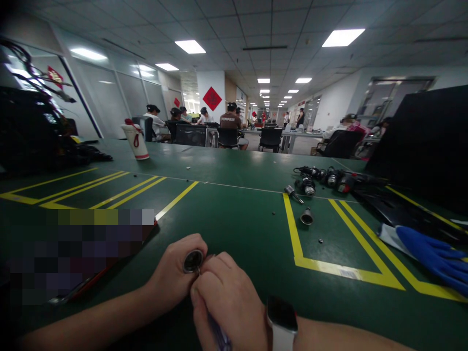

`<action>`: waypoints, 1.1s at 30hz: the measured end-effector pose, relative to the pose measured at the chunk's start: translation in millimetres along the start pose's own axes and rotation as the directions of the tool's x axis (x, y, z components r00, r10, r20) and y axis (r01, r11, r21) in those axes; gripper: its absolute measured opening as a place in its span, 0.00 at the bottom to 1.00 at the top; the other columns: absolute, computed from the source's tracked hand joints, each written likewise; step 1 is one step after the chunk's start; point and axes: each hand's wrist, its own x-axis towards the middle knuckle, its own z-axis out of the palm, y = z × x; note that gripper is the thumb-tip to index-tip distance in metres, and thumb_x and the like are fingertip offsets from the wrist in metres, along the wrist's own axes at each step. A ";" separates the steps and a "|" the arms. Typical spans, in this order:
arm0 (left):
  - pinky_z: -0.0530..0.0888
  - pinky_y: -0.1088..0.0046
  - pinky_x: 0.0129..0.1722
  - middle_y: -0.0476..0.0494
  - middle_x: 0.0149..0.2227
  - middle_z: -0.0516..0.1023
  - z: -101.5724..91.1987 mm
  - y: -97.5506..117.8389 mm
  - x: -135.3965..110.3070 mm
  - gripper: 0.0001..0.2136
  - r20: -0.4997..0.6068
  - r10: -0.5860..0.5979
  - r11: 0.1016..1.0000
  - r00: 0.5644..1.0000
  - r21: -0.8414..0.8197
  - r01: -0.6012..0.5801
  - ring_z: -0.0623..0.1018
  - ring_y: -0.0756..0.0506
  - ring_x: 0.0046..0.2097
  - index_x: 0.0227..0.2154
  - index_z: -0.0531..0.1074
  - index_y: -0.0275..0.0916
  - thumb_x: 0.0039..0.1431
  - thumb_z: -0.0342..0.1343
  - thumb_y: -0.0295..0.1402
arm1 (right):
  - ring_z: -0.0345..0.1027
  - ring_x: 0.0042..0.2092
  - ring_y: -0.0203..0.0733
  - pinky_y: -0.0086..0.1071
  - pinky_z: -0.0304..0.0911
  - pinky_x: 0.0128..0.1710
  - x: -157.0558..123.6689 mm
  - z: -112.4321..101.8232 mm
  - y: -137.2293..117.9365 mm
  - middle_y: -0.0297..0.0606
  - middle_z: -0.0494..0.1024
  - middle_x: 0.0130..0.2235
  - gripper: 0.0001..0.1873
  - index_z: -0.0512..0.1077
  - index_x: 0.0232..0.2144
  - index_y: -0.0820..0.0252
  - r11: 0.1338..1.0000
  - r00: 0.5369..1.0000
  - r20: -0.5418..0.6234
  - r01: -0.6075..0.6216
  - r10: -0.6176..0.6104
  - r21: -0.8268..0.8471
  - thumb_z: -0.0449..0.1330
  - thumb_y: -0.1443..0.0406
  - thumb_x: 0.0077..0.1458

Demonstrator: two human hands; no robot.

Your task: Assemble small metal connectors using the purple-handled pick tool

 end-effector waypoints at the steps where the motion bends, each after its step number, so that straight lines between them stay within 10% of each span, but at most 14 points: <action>1: 0.60 0.76 0.23 0.52 0.19 0.63 0.4 -0.5 0.5 0.08 -0.008 -0.025 0.999 1.000 -0.035 0.025 0.64 0.51 0.23 0.16 0.59 0.39 0.46 0.50 0.26 | 0.61 0.34 0.40 0.33 0.61 0.32 0.2 0.0 -0.1 0.40 0.69 0.30 0.08 0.64 0.28 0.62 1.000 1.000 0.013 0.010 -0.010 -0.014 0.47 0.74 0.54; 11: 0.59 0.79 0.19 0.55 0.18 0.59 2.8 -2.1 1.7 0.09 0.018 -0.156 0.943 0.988 -0.294 0.154 0.59 0.54 0.20 0.17 0.59 0.39 0.47 0.53 0.30 | 0.61 0.33 0.41 0.32 0.61 0.29 0.4 2.0 3.2 0.41 0.70 0.29 0.08 0.67 0.29 0.62 0.976 0.989 0.030 0.145 -0.142 -0.162 0.49 0.75 0.53; 25: 0.60 0.76 0.23 0.52 0.19 0.63 0.7 0.9 -1.5 0.07 -0.009 0.055 0.997 0.998 -0.046 -0.055 0.64 0.51 0.23 0.16 0.60 0.38 0.45 0.50 0.25 | 0.61 0.31 0.40 0.33 0.58 0.29 -1.2 2.7 -2.4 0.39 0.69 0.27 0.10 0.63 0.24 0.62 0.995 0.999 -0.048 -0.006 0.001 -0.097 0.47 0.74 0.54; 33: 0.59 0.78 0.20 0.55 0.17 0.60 0.8 1.9 2.2 0.08 -0.007 -0.114 0.969 0.993 -0.222 0.110 0.60 0.53 0.21 0.15 0.59 0.39 0.45 0.52 0.27 | 0.61 0.34 0.41 0.33 0.61 0.30 0.8 -2.3 -0.9 0.42 0.70 0.30 0.09 0.65 0.28 0.62 0.992 0.997 0.054 0.059 -0.054 -0.110 0.48 0.75 0.53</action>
